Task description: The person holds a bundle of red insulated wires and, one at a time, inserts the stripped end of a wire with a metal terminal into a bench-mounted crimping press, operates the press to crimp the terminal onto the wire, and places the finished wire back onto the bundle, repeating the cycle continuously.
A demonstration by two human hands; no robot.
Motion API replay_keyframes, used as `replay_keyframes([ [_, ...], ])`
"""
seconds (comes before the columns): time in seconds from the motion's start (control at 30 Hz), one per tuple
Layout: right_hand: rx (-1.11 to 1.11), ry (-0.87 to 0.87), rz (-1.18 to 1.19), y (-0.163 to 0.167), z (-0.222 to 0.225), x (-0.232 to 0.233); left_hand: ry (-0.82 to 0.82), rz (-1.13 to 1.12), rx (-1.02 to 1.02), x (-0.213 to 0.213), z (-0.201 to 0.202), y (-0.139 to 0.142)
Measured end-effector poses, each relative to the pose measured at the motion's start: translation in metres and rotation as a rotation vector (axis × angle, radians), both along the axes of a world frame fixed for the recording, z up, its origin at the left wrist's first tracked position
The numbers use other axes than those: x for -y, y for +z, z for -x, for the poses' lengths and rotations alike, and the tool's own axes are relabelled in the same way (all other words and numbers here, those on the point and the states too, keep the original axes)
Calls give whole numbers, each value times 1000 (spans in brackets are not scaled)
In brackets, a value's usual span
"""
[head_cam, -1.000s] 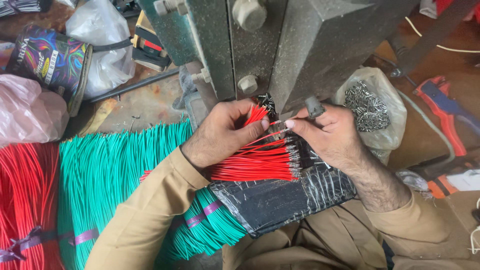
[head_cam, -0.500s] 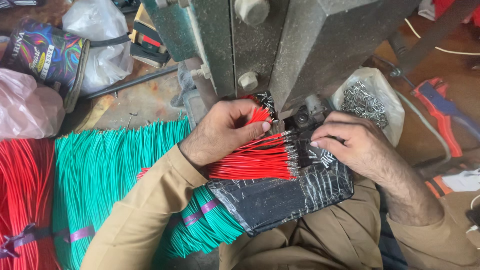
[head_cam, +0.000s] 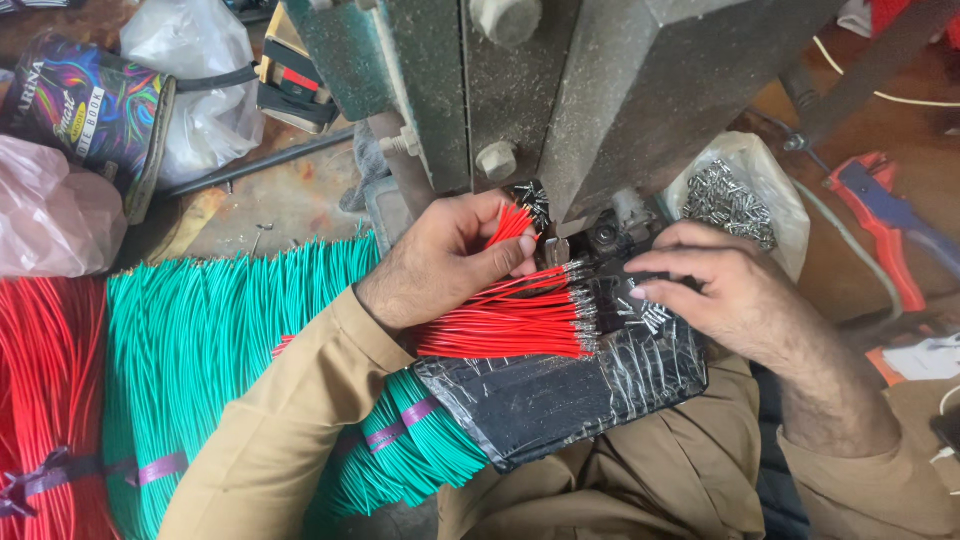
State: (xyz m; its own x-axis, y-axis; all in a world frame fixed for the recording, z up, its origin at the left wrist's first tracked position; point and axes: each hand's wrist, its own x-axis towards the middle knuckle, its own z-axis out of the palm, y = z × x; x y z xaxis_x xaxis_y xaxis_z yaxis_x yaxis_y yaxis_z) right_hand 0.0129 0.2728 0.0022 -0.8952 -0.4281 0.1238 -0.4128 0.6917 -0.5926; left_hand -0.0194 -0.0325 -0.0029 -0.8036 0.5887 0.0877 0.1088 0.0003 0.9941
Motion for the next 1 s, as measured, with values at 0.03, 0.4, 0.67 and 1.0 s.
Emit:
replay_keyframes([
  [0.03,-15,-4,-8,-1,-1,2,-1,-2,-15,0,0,0],
  [0.4,168,-61,717,-41,2,12,-4,-43,-24,4,-2,-2],
  [0.67,15,-59,629,-35,6,48,73,104,-119,4,-6,7],
  [1.0,-21,-106,542,-38,17,57,89,112,-130,4,-7,8],
])
